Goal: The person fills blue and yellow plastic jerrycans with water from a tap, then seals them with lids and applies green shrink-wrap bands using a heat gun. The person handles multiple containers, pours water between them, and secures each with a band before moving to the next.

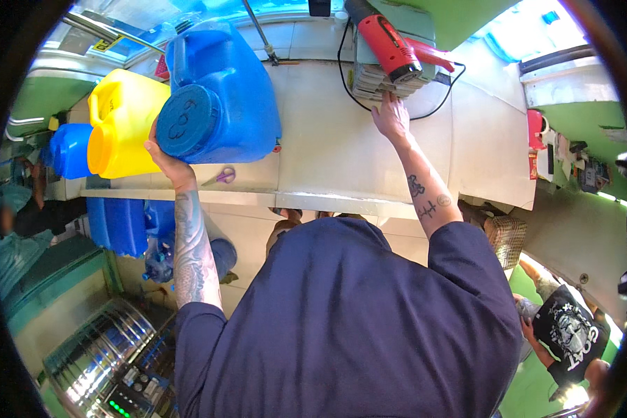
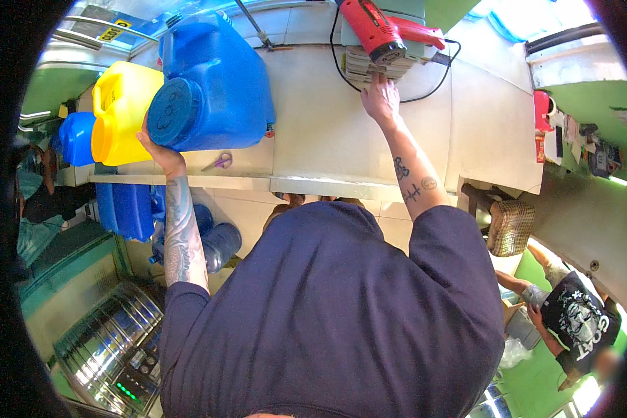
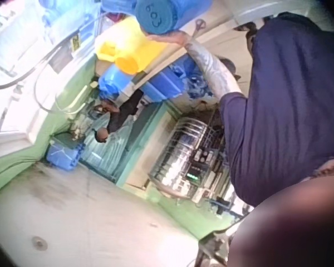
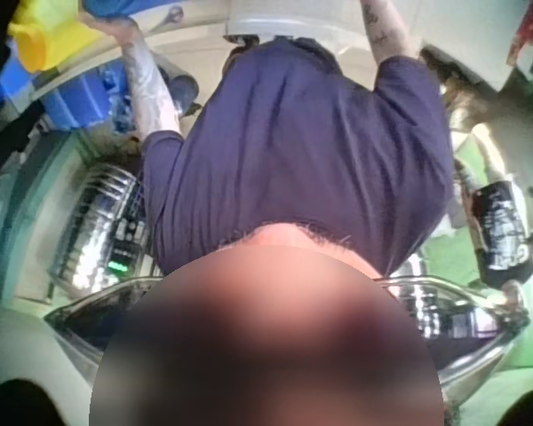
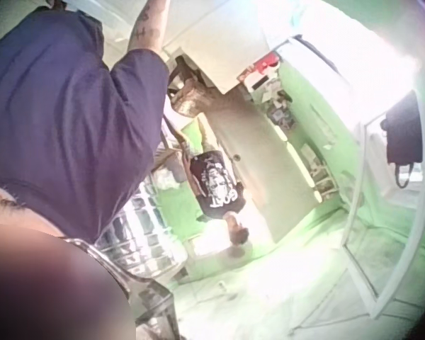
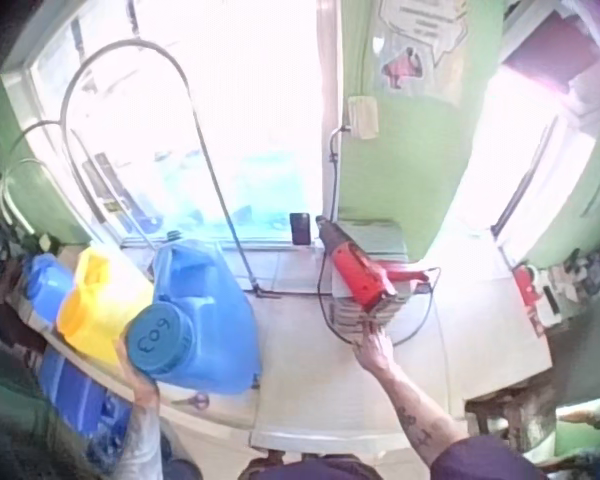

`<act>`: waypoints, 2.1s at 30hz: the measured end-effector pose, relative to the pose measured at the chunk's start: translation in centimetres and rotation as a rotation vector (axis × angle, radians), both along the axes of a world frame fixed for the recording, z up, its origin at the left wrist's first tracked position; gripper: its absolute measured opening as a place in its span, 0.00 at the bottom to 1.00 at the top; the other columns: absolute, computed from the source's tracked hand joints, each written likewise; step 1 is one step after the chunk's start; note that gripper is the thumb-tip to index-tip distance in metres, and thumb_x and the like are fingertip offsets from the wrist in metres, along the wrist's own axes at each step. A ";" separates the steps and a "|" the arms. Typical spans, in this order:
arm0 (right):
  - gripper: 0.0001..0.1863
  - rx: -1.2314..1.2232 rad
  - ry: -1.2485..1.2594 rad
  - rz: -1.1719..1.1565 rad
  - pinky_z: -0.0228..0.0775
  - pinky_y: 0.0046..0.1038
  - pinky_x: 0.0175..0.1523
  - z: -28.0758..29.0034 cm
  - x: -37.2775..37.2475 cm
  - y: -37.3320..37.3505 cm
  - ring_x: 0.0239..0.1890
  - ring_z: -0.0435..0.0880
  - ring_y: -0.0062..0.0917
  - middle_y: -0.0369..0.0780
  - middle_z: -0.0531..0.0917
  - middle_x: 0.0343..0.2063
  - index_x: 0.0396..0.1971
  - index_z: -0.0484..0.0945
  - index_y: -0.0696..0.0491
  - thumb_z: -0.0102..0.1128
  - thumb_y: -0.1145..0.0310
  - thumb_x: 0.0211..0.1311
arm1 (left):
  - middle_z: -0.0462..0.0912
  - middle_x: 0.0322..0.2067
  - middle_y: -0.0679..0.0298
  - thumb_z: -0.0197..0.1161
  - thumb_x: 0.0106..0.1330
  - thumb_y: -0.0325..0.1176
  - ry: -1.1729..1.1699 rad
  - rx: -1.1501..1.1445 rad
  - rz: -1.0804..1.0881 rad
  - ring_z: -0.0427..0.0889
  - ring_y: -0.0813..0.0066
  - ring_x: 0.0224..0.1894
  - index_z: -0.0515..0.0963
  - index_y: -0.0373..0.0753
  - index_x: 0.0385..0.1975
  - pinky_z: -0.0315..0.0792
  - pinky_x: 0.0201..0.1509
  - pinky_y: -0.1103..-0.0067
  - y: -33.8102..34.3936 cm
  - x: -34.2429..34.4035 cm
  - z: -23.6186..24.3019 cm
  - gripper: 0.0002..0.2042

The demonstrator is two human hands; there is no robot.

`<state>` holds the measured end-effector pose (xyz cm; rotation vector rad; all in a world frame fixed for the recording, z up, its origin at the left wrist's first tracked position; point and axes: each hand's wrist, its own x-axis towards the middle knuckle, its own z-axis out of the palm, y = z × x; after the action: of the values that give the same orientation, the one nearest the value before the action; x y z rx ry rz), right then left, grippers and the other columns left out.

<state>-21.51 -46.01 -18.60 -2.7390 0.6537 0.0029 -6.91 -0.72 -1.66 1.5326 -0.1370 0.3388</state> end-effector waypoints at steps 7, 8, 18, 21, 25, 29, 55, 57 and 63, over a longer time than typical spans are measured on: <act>0.39 0.095 0.100 -0.006 0.78 0.48 0.54 1.7 -1.3 0.2 0.48 0.85 0.51 0.56 0.84 0.48 0.73 0.58 0.54 0.60 0.57 0.66 | 0.78 0.59 0.54 0.34 0.78 0.67 0.005 0.002 -0.006 0.76 0.61 0.63 0.72 0.31 0.64 0.67 0.70 0.65 0.1 0.1 0.1 0.40; 0.38 0.083 0.080 0.004 0.78 0.47 0.55 2.4 -1.8 0.4 0.47 0.86 0.51 0.56 0.85 0.46 0.73 0.59 0.52 0.60 0.57 0.66 | 0.78 0.59 0.54 0.34 0.78 0.66 0.009 0.006 -0.016 0.76 0.61 0.63 0.72 0.31 0.63 0.67 0.70 0.65 0.2 0.1 0.0 0.40; 0.18 0.228 -0.053 0.102 0.77 0.41 0.55 7.0 -6.4 -1.8 0.49 0.85 0.40 0.45 0.86 0.44 0.49 0.85 0.52 0.63 0.56 0.67 | 0.79 0.59 0.54 0.33 0.78 0.66 -0.019 0.005 -0.004 0.76 0.61 0.62 0.71 0.32 0.65 0.67 0.70 0.65 0.2 0.3 -0.2 0.40; 0.14 -0.170 -0.127 0.009 0.74 0.42 0.56 3.2 -4.1 -2.3 0.52 0.81 0.40 0.44 0.84 0.45 0.45 0.85 0.51 0.64 0.60 0.65 | 0.79 0.59 0.54 0.34 0.79 0.66 -0.028 0.017 -0.026 0.77 0.61 0.62 0.72 0.32 0.65 0.67 0.70 0.65 0.4 0.4 -0.4 0.39; 0.14 -0.401 -0.025 0.074 0.72 0.43 0.58 -0.4 -2.5 -4.1 0.57 0.81 0.37 0.40 0.85 0.52 0.46 0.85 0.46 0.54 0.66 0.65 | 0.79 0.59 0.57 0.35 0.82 0.59 -0.013 0.040 -0.050 0.77 0.65 0.61 0.73 0.32 0.63 0.67 0.70 0.67 0.4 0.3 -0.6 0.34; 0.08 -0.241 -0.221 0.105 0.74 0.45 0.51 0.0 -2.9 -6.0 0.48 0.82 0.42 0.43 0.84 0.42 0.40 0.81 0.50 0.57 0.67 0.66 | 0.79 0.57 0.58 0.36 0.84 0.55 0.002 -0.035 -0.065 0.76 0.68 0.60 0.72 0.32 0.65 0.66 0.70 0.71 -0.3 -0.9 0.2 0.31; 0.07 0.887 -0.477 0.371 0.76 0.27 0.49 24.0 0.0 33.7 0.40 0.84 0.24 0.40 0.86 0.33 0.41 0.81 0.58 0.67 0.73 0.66 | 0.82 0.42 0.70 0.70 0.70 0.33 0.416 -0.181 -0.670 0.80 0.84 0.43 0.77 0.38 0.54 0.76 0.50 0.83 6.7 -8.1 4.8 0.15; 0.07 0.981 -0.498 0.340 0.76 0.27 0.51 24.1 2.1 37.1 0.41 0.84 0.23 0.39 0.86 0.34 0.41 0.81 0.59 0.67 0.73 0.67 | 0.81 0.38 0.71 0.70 0.69 0.31 0.494 -0.240 -0.737 0.79 0.85 0.41 0.78 0.39 0.52 0.75 0.48 0.84 10.2 -6.6 5.3 0.14; 0.07 1.132 -0.468 0.296 0.76 0.25 0.49 24.5 9.7 44.8 0.40 0.83 0.18 0.36 0.84 0.35 0.42 0.79 0.60 0.63 0.72 0.72 | 0.80 0.29 0.73 0.67 0.64 0.22 0.229 0.128 -0.485 0.79 0.84 0.36 0.78 0.38 0.36 0.76 0.42 0.83 19.1 -1.0 6.1 0.05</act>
<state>-11.85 -1.19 5.92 -1.6148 0.0362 -0.1466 -7.90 18.37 4.44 1.5957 -0.3458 -0.2336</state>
